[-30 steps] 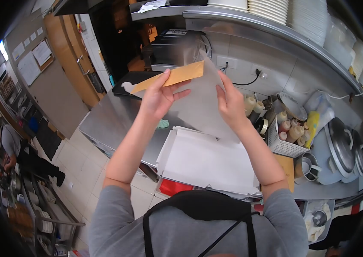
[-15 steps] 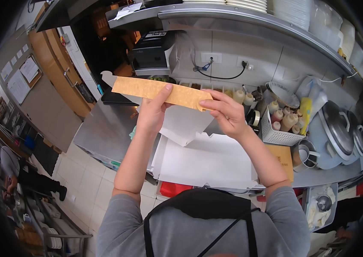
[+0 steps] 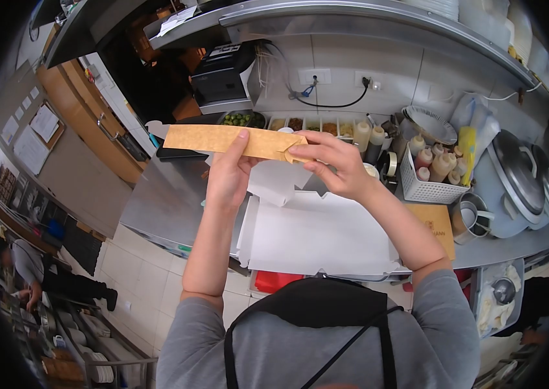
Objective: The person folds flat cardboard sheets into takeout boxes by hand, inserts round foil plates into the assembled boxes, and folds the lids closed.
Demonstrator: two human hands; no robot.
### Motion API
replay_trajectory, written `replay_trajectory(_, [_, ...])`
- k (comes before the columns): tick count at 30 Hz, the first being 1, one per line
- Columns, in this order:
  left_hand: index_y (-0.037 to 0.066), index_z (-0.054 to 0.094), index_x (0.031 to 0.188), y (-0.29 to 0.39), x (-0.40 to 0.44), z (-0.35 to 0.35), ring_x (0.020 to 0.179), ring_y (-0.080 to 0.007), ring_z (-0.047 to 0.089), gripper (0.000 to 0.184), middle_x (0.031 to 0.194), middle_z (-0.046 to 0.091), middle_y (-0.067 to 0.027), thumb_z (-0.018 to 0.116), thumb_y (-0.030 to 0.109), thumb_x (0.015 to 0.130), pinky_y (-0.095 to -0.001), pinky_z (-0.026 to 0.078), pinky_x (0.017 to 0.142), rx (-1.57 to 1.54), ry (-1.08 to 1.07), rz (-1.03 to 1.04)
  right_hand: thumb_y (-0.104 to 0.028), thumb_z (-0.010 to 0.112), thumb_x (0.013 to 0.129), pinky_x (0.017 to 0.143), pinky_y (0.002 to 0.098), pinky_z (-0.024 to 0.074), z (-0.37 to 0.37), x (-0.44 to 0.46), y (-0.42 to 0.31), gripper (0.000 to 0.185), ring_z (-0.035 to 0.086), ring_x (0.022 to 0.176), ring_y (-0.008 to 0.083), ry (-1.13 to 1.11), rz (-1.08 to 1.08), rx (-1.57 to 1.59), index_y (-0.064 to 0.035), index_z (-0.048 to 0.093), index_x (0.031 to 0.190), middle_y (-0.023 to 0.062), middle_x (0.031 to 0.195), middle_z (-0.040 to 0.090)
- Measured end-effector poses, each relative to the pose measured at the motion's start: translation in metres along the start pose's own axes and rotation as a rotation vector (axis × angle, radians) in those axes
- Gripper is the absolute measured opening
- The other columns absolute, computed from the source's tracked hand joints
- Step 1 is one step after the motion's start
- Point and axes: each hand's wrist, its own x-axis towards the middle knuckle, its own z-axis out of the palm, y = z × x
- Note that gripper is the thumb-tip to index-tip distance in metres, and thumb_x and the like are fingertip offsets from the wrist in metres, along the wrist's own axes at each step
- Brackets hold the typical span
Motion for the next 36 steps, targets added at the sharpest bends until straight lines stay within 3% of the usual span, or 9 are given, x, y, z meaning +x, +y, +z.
replay_trajectory(12, [0.000,0.055,0.097,-0.012,-0.014,0.008,0.080,-0.0128,0.055,0.030,0.090,0.058,-0.0057,0.051,0.029,0.089,-0.0271,0.044,0.072,0.219,0.100,0.158,-0.009,0.066,0.073,0.075,0.0318,0.0474,0.019,0.002,-0.003,0.014,0.060,0.086,0.0268,0.213,0.165,0.040,-0.0049,0.065,0.086,0.0150,0.096,0.061])
replay_trajectory(19, [-0.001,0.053,0.096,0.025,-0.003,-0.022,0.078,-0.0110,0.055,0.027,0.086,0.057,-0.0056,0.059,0.022,0.083,-0.0268,0.044,0.070,0.152,0.179,0.159,-0.014,0.070,0.069,0.075,0.0324,0.0473,0.017,0.003,-0.023,0.026,0.059,0.088,0.0258,0.037,0.031,0.145,-0.0066,0.064,0.093,0.0129,0.095,0.061])
replay_trajectory(22, [0.000,0.053,0.097,0.073,-0.011,-0.027,0.071,-0.0130,0.059,0.025,0.083,0.059,-0.0060,0.061,0.015,0.079,-0.0251,0.047,0.064,0.163,-0.072,-0.191,-0.015,0.071,0.067,0.087,0.0380,0.0415,0.007,0.003,-0.023,0.047,0.054,0.099,0.0288,0.033,-0.052,0.277,-0.0031,0.054,0.110,0.0115,0.112,0.056])
replay_trajectory(24, [-0.002,0.049,0.111,0.097,-0.024,-0.031,0.084,-0.0128,0.057,0.037,0.093,0.059,-0.0066,0.061,0.013,0.079,-0.0262,0.046,0.072,0.302,-0.299,-0.365,-0.017,0.068,0.072,0.092,0.0383,0.0375,0.005,0.010,-0.020,0.054,0.048,0.108,0.0286,0.069,-0.017,0.245,-0.0037,0.044,0.119,0.0141,0.117,0.050])
replay_trajectory(26, [-0.006,0.052,0.105,0.123,-0.029,-0.028,0.085,-0.0130,0.056,0.035,0.093,0.059,-0.0086,0.061,0.020,0.082,-0.0270,0.045,0.071,0.663,-0.778,-0.363,-0.020,0.066,0.076,0.102,0.0395,0.0275,-0.001,0.018,-0.018,0.073,0.034,0.125,0.0285,0.032,0.057,0.182,-0.0060,0.024,0.133,0.0176,0.132,0.035])
replay_trajectory(28, [-0.006,0.055,0.099,0.136,-0.017,-0.026,0.081,-0.0126,0.056,0.034,0.088,0.060,-0.0088,0.061,0.023,0.082,-0.0270,0.045,0.068,0.849,-1.050,-0.310,-0.013,0.066,0.074,0.097,0.0375,0.0317,0.006,0.027,-0.030,0.069,0.041,0.116,0.0258,0.055,0.098,0.324,-0.0059,0.028,0.132,0.0143,0.128,0.041])
replay_trajectory(30, [-0.007,0.057,0.086,0.139,-0.011,-0.024,0.069,-0.0107,0.055,0.035,0.075,0.060,-0.0066,0.061,0.027,0.083,-0.0269,0.045,0.061,1.148,-1.593,-0.366,-0.006,0.065,0.073,0.092,0.0355,0.0360,0.012,0.024,-0.035,0.066,0.049,0.107,0.0232,0.074,0.150,0.469,-0.0059,0.032,0.130,0.0111,0.123,0.047])
replay_trajectory(32, [-0.006,0.057,0.083,0.135,-0.020,-0.028,0.064,-0.0102,0.053,0.033,0.070,0.059,-0.0050,0.061,0.027,0.083,-0.0269,0.044,0.057,1.133,-1.389,-0.437,-0.002,0.061,0.076,0.088,0.0328,0.0396,0.019,0.013,-0.041,0.062,0.053,0.100,0.0201,-0.141,0.268,0.733,-0.0064,0.031,0.130,0.0102,0.123,0.048])
replay_trajectory(36, [-0.002,0.058,0.079,0.105,-0.047,-0.016,0.063,-0.0063,0.052,0.024,0.068,0.058,-0.0009,0.062,0.022,0.083,-0.0240,0.042,0.056,0.956,-0.760,-0.531,-0.003,0.063,0.076,0.075,0.0307,0.0449,0.037,-0.019,-0.052,0.053,0.058,0.087,0.0182,-0.041,0.274,0.675,-0.0050,0.038,0.123,0.0089,0.107,0.056])
